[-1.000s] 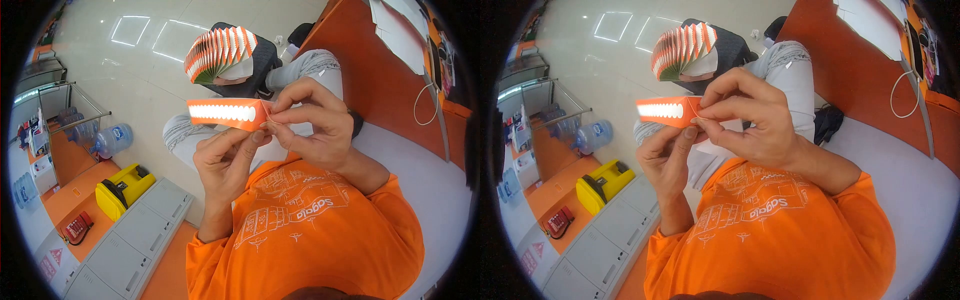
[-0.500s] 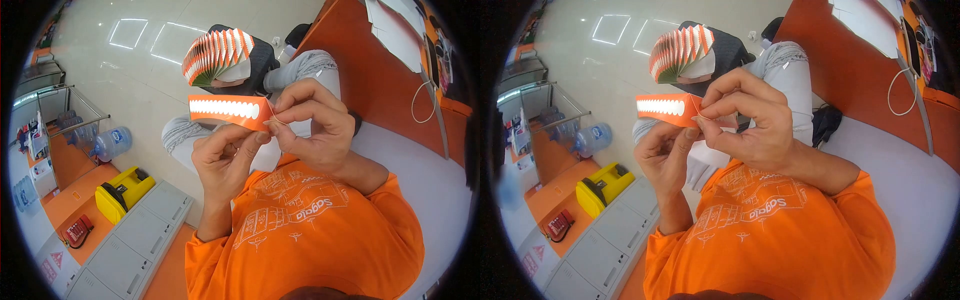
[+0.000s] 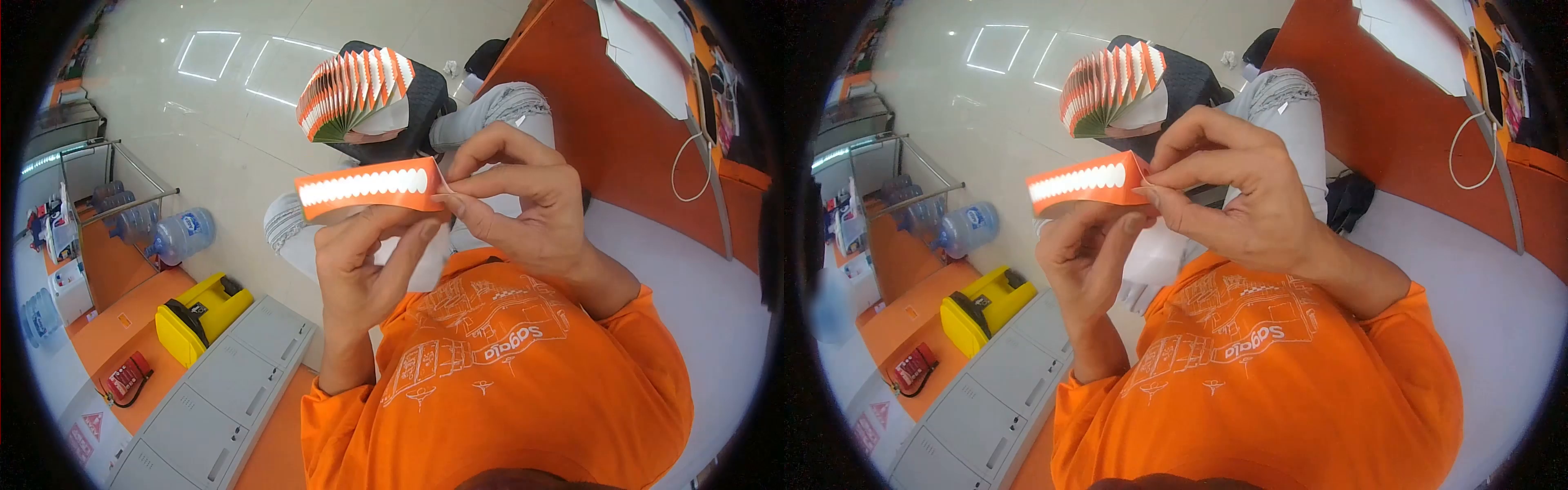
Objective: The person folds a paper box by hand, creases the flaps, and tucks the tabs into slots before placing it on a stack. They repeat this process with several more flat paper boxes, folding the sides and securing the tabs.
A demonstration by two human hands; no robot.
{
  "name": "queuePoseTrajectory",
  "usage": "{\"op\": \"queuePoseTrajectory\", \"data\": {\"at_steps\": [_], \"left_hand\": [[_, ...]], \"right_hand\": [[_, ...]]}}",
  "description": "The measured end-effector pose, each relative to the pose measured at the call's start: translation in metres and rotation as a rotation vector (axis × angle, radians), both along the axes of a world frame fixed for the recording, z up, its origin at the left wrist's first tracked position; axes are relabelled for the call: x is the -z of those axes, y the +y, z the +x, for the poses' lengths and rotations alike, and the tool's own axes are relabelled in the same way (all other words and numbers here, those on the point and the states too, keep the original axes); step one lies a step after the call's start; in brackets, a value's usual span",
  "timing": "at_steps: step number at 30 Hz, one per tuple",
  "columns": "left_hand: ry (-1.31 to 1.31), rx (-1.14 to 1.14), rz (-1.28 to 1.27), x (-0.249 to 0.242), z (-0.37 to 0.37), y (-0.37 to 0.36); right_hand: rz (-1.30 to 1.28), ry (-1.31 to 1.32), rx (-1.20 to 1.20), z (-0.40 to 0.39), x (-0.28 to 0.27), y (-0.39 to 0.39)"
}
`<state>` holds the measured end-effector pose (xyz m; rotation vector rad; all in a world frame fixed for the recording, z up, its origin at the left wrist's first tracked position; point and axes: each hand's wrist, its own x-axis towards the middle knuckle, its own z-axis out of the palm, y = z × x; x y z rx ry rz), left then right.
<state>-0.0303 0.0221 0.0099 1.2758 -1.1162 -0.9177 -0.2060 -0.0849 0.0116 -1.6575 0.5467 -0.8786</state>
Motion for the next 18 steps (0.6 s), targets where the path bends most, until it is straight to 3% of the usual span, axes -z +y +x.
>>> {"op": "queuePoseTrajectory", "data": {"at_steps": [6,12,15,18], "left_hand": [[0.079,0.010,-0.002,0.010,0.004,0.000],[0.089,-0.112,-0.039,0.016,-0.005,0.000],[0.004,-0.093,-0.019,0.015,-0.002,0.003],[0.109,-0.060,-0.009,0.014,-0.005,0.002]], "right_hand": [[-0.167,0.095,-0.046,-0.002,-0.006,0.000],[0.080,-0.058,-0.026,-0.002,0.003,0.004],[0.019,-0.049,-0.007,0.000,0.007,0.008],[0.023,-0.088,-0.021,0.004,0.011,0.011]]}}
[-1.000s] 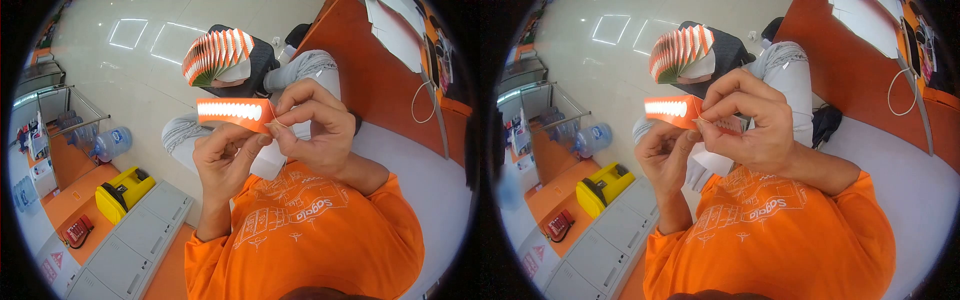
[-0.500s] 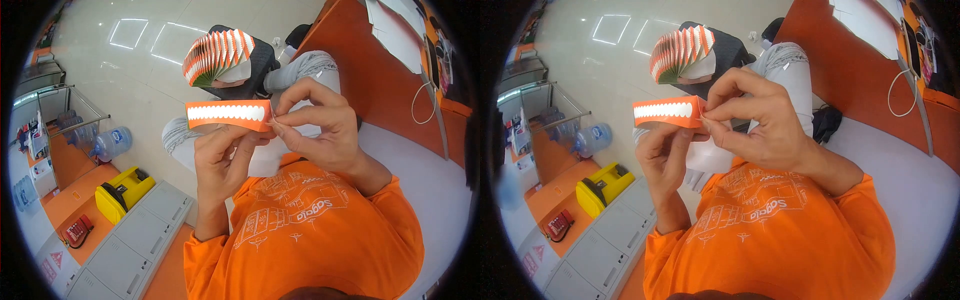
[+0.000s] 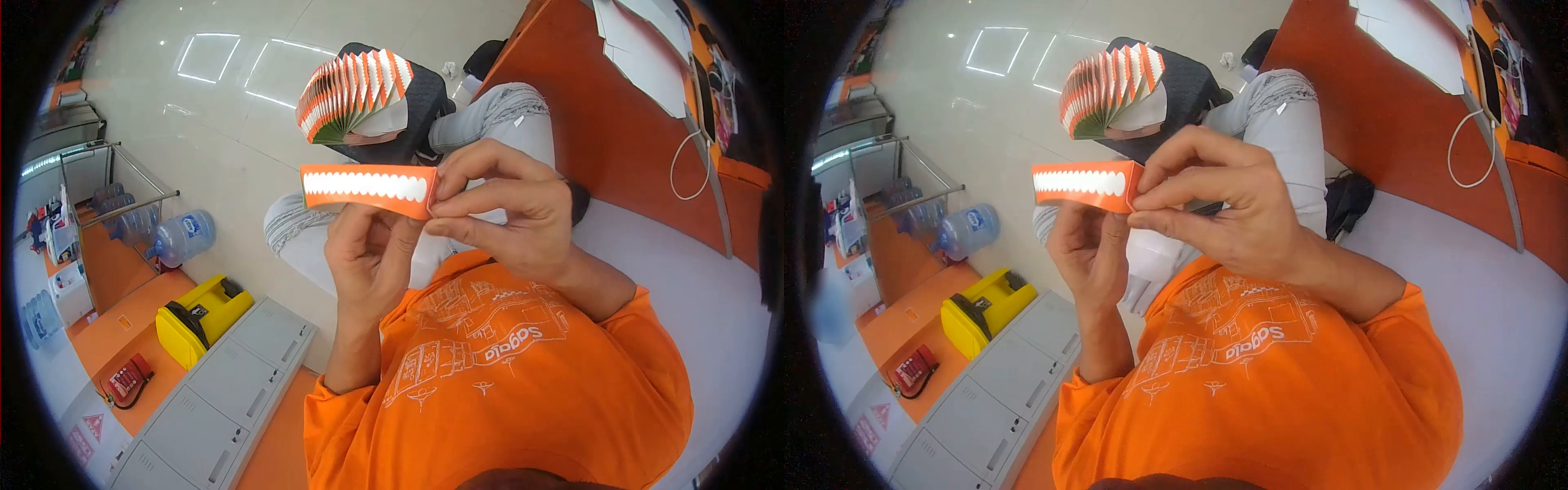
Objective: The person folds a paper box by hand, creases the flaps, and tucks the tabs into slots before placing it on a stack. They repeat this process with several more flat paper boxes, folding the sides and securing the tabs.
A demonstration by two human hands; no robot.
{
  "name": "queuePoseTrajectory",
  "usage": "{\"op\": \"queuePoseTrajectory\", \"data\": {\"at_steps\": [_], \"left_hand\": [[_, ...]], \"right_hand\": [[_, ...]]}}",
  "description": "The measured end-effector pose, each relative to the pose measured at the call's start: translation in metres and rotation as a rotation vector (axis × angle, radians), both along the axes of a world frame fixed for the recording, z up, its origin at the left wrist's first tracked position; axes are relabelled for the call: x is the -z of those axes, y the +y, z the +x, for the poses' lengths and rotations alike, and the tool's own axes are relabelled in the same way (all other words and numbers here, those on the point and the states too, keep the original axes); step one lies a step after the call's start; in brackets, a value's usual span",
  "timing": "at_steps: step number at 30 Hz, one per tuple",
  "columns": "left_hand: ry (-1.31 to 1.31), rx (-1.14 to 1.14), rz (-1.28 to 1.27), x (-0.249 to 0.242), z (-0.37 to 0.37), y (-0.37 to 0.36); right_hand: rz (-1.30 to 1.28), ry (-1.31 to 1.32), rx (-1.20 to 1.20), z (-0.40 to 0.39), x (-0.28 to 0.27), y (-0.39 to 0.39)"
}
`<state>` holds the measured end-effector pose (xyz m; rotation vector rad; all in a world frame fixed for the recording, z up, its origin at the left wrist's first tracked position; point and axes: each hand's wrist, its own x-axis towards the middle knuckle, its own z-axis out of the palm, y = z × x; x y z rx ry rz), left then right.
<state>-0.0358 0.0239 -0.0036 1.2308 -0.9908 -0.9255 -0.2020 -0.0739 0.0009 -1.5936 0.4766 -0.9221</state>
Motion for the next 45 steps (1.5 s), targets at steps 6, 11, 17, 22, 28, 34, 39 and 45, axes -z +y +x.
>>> {"op": "queuePoseTrajectory", "data": {"at_steps": [6,11,17,22,28,34,39,45], "left_hand": [[0.199,-0.050,-0.030,0.004,-0.013,-0.001],[0.256,0.002,0.333,-0.039,-0.030,0.009],[-0.791,-0.310,0.073,-0.003,-0.008,0.041],[-0.649,-0.262,0.198,0.018,-0.008,0.013],[-0.332,-0.132,0.419,0.012,0.000,0.001],[-0.417,-0.117,0.270,0.012,-0.002,-0.019],[-0.108,-0.055,0.263,0.018,-0.004,-0.023],[0.315,0.154,0.253,0.019,0.016,-0.017]], "right_hand": [[0.124,-0.168,0.062,0.012,0.013,0.001],[0.431,-0.026,-0.017,0.000,0.025,-0.012],[0.283,0.034,0.215,0.004,0.047,0.002],[-0.248,0.224,0.287,0.005,0.051,0.018],[0.021,0.139,0.150,-0.009,0.055,0.015],[0.272,-0.103,0.189,0.002,0.051,0.024],[-0.037,-0.036,0.365,0.001,0.064,0.005],[0.075,-0.098,0.345,0.002,0.063,0.001]]}}
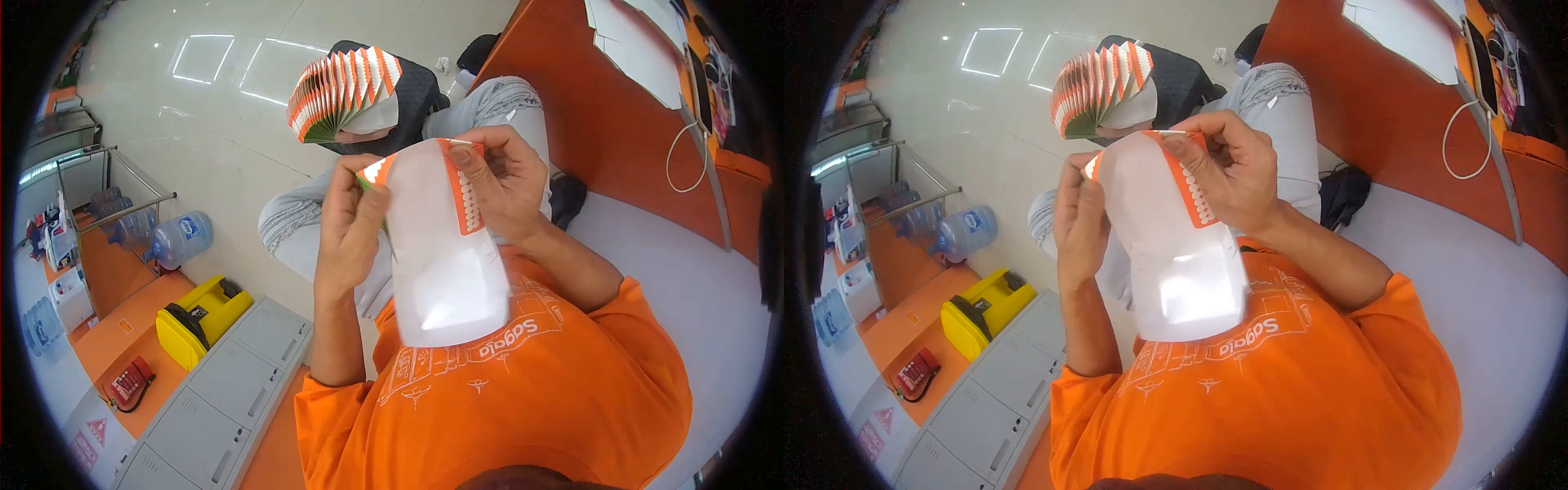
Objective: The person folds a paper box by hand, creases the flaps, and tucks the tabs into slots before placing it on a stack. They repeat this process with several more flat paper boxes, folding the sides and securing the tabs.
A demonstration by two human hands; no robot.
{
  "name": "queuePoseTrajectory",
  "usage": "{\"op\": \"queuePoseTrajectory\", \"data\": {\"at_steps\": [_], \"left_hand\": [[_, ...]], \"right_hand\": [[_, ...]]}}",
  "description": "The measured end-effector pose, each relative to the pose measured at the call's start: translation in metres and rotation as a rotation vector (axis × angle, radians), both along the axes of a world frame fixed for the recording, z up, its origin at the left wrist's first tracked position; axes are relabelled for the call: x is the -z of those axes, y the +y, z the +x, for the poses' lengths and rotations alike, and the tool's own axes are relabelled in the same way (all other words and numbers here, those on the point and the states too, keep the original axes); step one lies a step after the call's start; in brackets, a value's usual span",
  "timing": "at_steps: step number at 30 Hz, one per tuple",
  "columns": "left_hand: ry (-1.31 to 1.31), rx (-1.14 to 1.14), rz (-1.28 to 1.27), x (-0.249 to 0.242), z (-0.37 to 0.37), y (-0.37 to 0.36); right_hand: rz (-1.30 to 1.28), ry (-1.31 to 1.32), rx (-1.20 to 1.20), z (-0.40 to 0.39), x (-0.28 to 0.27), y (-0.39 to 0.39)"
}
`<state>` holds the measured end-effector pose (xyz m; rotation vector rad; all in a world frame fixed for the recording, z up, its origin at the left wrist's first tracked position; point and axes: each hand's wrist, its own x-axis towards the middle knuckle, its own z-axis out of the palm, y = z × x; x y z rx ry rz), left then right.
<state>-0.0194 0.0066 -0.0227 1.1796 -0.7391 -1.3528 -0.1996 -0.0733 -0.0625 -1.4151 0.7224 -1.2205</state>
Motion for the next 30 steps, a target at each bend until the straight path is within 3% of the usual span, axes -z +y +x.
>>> {"op": "queuePoseTrajectory", "data": {"at_steps": [2,5,8,10,14,16,18,19,23,26,28,30], "left_hand": [[-0.050,0.028,-0.096,0.008,0.001,-0.002],[-0.304,-0.113,-0.116,0.012,-0.008,-0.013],[-0.426,-0.090,-0.138,0.018,-0.010,-0.022],[-0.523,-0.136,-0.215,0.027,-0.009,-0.035],[-0.809,-0.322,-0.355,0.037,-0.018,-0.067],[-0.890,-0.364,-0.400,0.043,-0.034,-0.085],[-0.975,-0.406,-0.457,0.047,-0.049,-0.099],[-0.965,-0.321,-0.509,0.050,-0.057,-0.104],[-0.906,-0.184,-0.580,0.049,-0.082,-0.125],[-0.805,-0.154,-0.459,0.052,-0.081,-0.138],[-0.815,-0.134,-0.444,0.048,-0.068,-0.144],[-0.926,-0.217,-0.470,0.050,-0.040,-0.144]], "right_hand": [[0.024,-0.001,0.011,0.003,0.001,0.001],[-0.008,-0.022,0.026,0.003,0.002,-0.003],[-0.179,0.117,0.035,-0.010,0.005,-0.020],[0.009,0.274,-0.139,-0.020,0.001,-0.033],[0.185,0.256,-0.223,-0.038,-0.011,-0.045],[0.094,0.832,-0.324,-0.050,-0.022,-0.038],[0.032,0.917,-0.290,-0.052,-0.013,-0.038],[-0.022,1.010,-0.258,-0.052,-0.010,-0.039],[0.146,0.770,-0.279,-0.052,0.009,-0.067],[0.044,0.827,-0.309,-0.038,0.055,-0.089],[-0.217,1.024,-0.279,-0.019,0.074,-0.104],[-0.141,0.872,-0.234,-0.003,0.089,-0.121]]}}
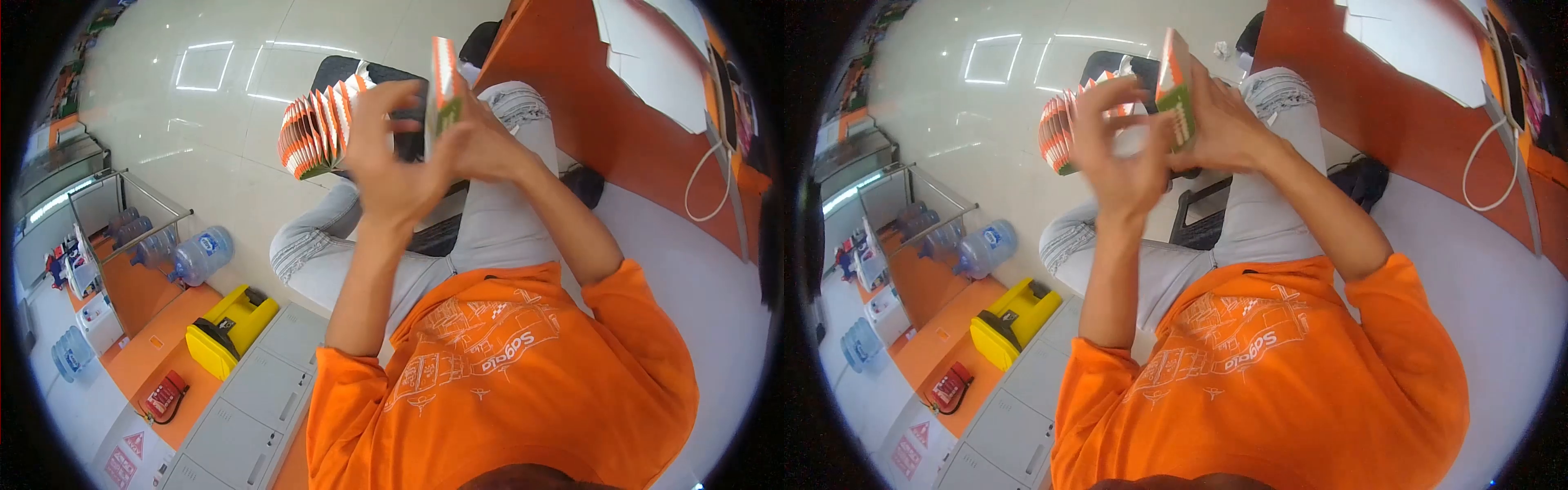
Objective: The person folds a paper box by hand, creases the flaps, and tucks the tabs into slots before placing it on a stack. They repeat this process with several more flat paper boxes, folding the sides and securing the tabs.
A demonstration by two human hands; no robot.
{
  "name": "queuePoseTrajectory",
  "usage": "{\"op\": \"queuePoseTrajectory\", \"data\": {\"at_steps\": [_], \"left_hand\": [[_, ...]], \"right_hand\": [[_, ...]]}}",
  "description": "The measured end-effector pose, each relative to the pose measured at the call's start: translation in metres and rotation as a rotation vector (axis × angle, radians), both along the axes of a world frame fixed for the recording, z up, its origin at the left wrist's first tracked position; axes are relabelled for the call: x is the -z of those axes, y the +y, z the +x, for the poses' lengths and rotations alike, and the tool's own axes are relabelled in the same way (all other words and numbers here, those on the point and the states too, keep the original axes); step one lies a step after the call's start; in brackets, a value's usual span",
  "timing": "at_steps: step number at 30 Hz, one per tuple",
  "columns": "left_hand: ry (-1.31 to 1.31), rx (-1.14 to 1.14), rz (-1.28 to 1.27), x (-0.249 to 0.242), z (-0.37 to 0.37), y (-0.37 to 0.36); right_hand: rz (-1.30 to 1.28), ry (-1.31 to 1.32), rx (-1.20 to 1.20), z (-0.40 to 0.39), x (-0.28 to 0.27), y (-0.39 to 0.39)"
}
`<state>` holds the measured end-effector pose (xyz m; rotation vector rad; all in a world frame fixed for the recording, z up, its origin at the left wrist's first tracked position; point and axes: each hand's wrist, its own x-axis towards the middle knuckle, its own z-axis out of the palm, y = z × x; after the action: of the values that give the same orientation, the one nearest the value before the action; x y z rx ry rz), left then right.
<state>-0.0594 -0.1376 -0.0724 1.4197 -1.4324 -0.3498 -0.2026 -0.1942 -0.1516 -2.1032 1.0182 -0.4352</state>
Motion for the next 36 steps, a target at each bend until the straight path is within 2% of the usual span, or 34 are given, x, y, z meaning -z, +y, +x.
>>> {"op": "queuePoseTrajectory", "data": {"at_steps": [1,3,5,7,8,10,11,12,13,14,16,17,20,25,28,30,32,34,35,36], "left_hand": [[-0.092,-0.088,-0.071,0.007,0.023,0.004],[0.014,-0.406,-0.124,0.025,0.085,0.012],[0.140,-0.568,0.100,0.057,0.160,0.025],[0.080,-0.600,0.474,0.117,0.225,0.040],[0.077,-0.608,0.470,0.118,0.224,0.042],[0.827,-0.305,0.707,0.124,0.211,0.045],[0.830,-0.310,0.710,0.128,0.206,0.046],[0.786,-0.225,0.587,0.133,0.203,0.047],[0.743,-0.144,0.462,0.137,0.202,0.048],[0.754,-0.155,0.460,0.140,0.203,0.049],[0.433,-0.014,0.436,0.129,0.202,0.044],[0.367,-0.016,0.422,0.120,0.195,0.045],[0.334,-0.015,0.401,0.113,0.193,0.047],[0.384,-0.039,0.381,0.122,0.201,0.047],[0.373,-0.032,0.368,0.120,0.201,0.045],[0.341,-0.038,0.402,0.114,0.194,0.045],[0.288,-0.034,0.397,0.111,0.191,0.044],[0.268,-0.103,0.378,0.112,0.190,0.045],[0.316,-0.102,0.357,0.119,0.194,0.047],[0.313,-0.085,0.345,0.121,0.195,0.046]], "right_hand": [[0.060,-0.143,0.069,0.006,0.008,-0.007],[-0.006,-0.132,0.045,0.018,0.033,-0.018],[-0.106,-0.179,0.013,0.032,0.064,-0.025],[-0.087,-0.238,-0.068,0.047,0.068,-0.026],[-0.079,-0.294,-0.145,0.058,0.068,-0.028],[-0.131,-0.317,-0.148,0.076,0.064,-0.028],[-0.098,-0.351,-0.167,0.083,0.057,-0.027],[-0.065,-0.382,-0.188,0.091,0.052,-0.026],[-0.146,-0.390,-0.233,0.101,0.058,-0.025],[-0.141,-0.383,-0.246,0.107,0.058,-0.025],[-0.186,-0.414,-0.255,0.120,0.059,-0.026],[-0.290,-0.465,-0.246,0.126,0.058,-0.025],[-0.223,-0.422,-0.302,0.143,0.060,-0.021],[-0.196,-0.507,-0.255,0.158,0.070,-0.015],[-0.093,-0.466,-0.325,0.168,0.084,-0.011],[-0.031,-0.488,-0.249,0.168,0.091,-0.003],[-0.042,-0.442,-0.232,0.165,0.104,-0.004],[-0.025,-0.332,-0.298,0.161,0.091,-0.008],[-0.184,-0.273,-0.267,0.155,0.084,-0.008],[-0.200,-0.270,-0.254,0.156,0.093,-0.010]]}}
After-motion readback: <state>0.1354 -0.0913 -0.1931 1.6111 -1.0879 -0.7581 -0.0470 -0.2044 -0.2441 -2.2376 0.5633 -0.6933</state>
